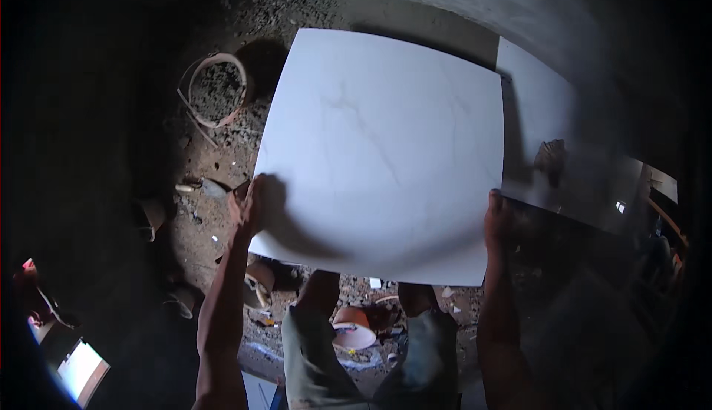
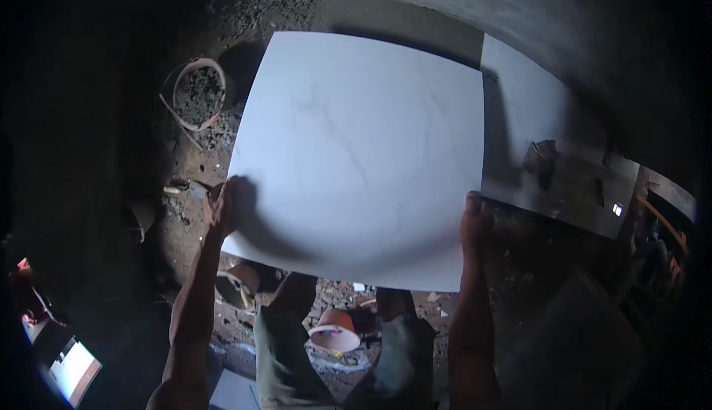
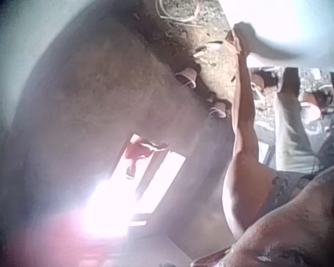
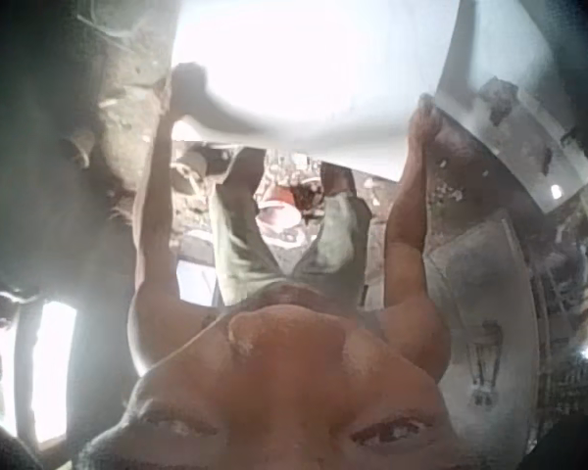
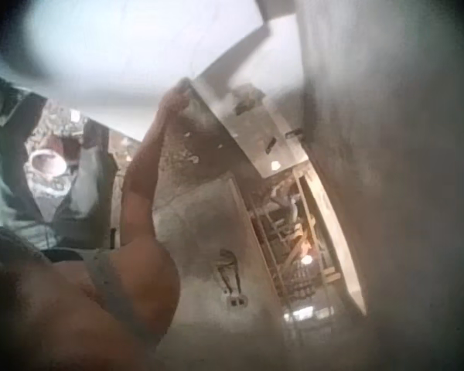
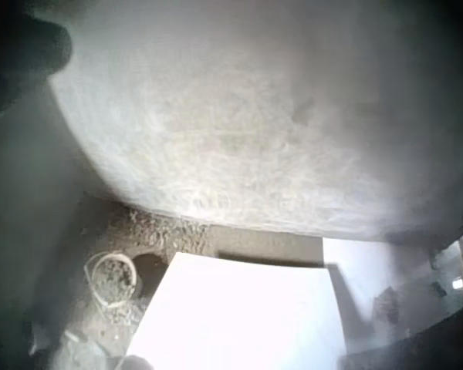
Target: The person removes a floor tile, changes the cutting disc on an angle grinder, and cuts the tile with the grinder. The person then lays the tile back onto the ground and taps it into place with a rubber mallet.
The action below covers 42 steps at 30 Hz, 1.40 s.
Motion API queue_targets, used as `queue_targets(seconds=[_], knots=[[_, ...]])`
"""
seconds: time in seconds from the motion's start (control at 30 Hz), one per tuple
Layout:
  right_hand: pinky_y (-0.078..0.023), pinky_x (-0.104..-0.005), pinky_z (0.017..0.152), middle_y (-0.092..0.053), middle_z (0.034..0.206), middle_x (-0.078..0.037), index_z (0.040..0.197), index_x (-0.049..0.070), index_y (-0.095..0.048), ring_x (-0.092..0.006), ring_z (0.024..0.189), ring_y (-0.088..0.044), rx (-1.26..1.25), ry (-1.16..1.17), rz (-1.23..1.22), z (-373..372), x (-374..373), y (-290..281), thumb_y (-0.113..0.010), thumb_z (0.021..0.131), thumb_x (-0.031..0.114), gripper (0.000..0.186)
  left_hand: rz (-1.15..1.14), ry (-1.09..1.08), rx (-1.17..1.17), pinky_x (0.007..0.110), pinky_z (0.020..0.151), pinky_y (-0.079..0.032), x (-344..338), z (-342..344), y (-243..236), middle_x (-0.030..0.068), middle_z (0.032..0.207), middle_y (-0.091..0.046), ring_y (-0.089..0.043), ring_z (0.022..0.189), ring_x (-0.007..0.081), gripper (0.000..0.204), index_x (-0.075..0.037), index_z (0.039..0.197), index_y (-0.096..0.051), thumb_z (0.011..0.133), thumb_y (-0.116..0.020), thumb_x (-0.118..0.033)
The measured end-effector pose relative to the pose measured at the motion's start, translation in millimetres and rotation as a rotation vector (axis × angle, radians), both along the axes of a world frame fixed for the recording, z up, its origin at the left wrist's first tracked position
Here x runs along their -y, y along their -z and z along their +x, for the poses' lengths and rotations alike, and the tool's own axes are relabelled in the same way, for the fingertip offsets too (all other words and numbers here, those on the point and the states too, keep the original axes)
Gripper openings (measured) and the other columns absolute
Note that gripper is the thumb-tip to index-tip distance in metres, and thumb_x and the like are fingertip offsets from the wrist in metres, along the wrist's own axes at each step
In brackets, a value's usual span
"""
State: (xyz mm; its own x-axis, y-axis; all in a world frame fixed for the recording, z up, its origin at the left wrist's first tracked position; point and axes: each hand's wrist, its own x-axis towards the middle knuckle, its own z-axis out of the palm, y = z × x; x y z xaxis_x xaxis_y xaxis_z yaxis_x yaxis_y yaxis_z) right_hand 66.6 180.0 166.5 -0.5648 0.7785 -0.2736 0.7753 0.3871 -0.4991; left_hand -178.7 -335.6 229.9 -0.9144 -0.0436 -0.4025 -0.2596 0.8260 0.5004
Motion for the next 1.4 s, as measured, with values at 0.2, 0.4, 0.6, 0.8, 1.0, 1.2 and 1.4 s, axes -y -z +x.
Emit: queue_targets(seconds=[0.2,0.4,0.6,0.8,1.0,1.2,1.4], knots=[[-0.048,-0.0456,0.072,-0.063,0.078,-0.026,0.087,-0.008,-0.064,-0.0409,0.072,-0.059,0.011,0.106,0.055,-37.2,-58.6,91.3,-0.061,0.093,0.051,0.059,0.228,0.256,-0.332,0.040,0.066,-0.047,-43.9,-30.3,132.0,0.0190,0.078,-0.068,-0.062,0.070,0.0253,0.053,0.003,0.099,-0.073,0.099,-0.053,-0.046],[-0.048,-0.0444,0.072,-0.063,0.076,-0.025,0.087,-0.010,-0.063,-0.0360,0.070,-0.056,-0.148,0.177,0.026,-63.3,-73.4,172.4,-0.062,0.093,0.053,0.064,0.186,0.173,-0.388,0.037,0.066,-0.046,-63.1,-59.1,222.9,0.0199,0.075,-0.068,-0.059,0.070,0.0193,0.051,0.004,0.099,-0.073,0.096,-0.058,-0.045],[-0.045,-0.0442,0.068,-0.060,0.072,-0.022,0.085,-0.008,-0.062,-0.0319,0.071,-0.057,-0.233,0.175,0.206,-81.3,-83.4,242.4,-0.064,0.093,0.049,0.058,0.512,0.011,-0.291,0.035,0.073,-0.051,-87.7,-108.6,300.9,0.0130,0.088,-0.076,-0.067,0.078,0.0173,0.050,0.005,0.103,-0.074,0.097,-0.059,-0.042],[-0.052,-0.0497,0.080,-0.069,0.086,-0.029,0.097,-0.007,-0.070,-0.0457,0.087,-0.068,-0.140,0.184,0.120,-90.3,-91.3,252.5,-0.062,0.092,0.053,0.061,0.390,0.012,-0.339,0.036,0.064,-0.046,-100.3,-130.9,320.3,0.0116,0.076,-0.070,-0.056,0.068,0.0142,0.051,0.005,0.095,-0.074,0.095,-0.061,-0.045],[-0.053,-0.0515,0.082,-0.069,0.092,-0.030,0.097,-0.006,-0.070,-0.0469,0.091,-0.067,-0.187,0.196,0.234,-96.8,-101.8,263.9,-0.060,0.092,0.054,0.061,0.374,-0.045,-0.258,0.038,0.078,-0.054,-119.5,-128.5,317.6,0.0202,0.094,-0.075,-0.070,0.089,0.0229,0.049,0.006,0.104,-0.075,0.094,-0.066,-0.042],[-0.052,-0.0518,0.082,-0.068,0.093,-0.030,0.093,-0.005,-0.069,-0.0471,0.091,-0.067,-0.159,0.195,0.141,-106.5,-105.0,253.3,-0.061,0.091,0.052,0.058,0.443,0.099,-0.308,0.037,0.085,-0.051,-94.1,-144.4,350.4,0.0149,0.104,-0.074,-0.070,0.093,0.0217,0.043,0.004,0.112,-0.071,0.100,-0.059,-0.036],[-0.053,-0.0513,0.082,-0.068,0.093,-0.030,0.093,-0.004,-0.069,-0.0467,0.092,-0.067,-0.150,0.173,0.166,-113.3,-108.4,256.6,-0.061,0.090,0.052,0.057,0.458,0.064,-0.324,0.034,0.080,-0.053,-99.1,-144.5,355.1,0.0145,0.103,-0.075,-0.069,0.089,0.0193,0.042,0.004,0.112,-0.072,0.100,-0.059,-0.034]])
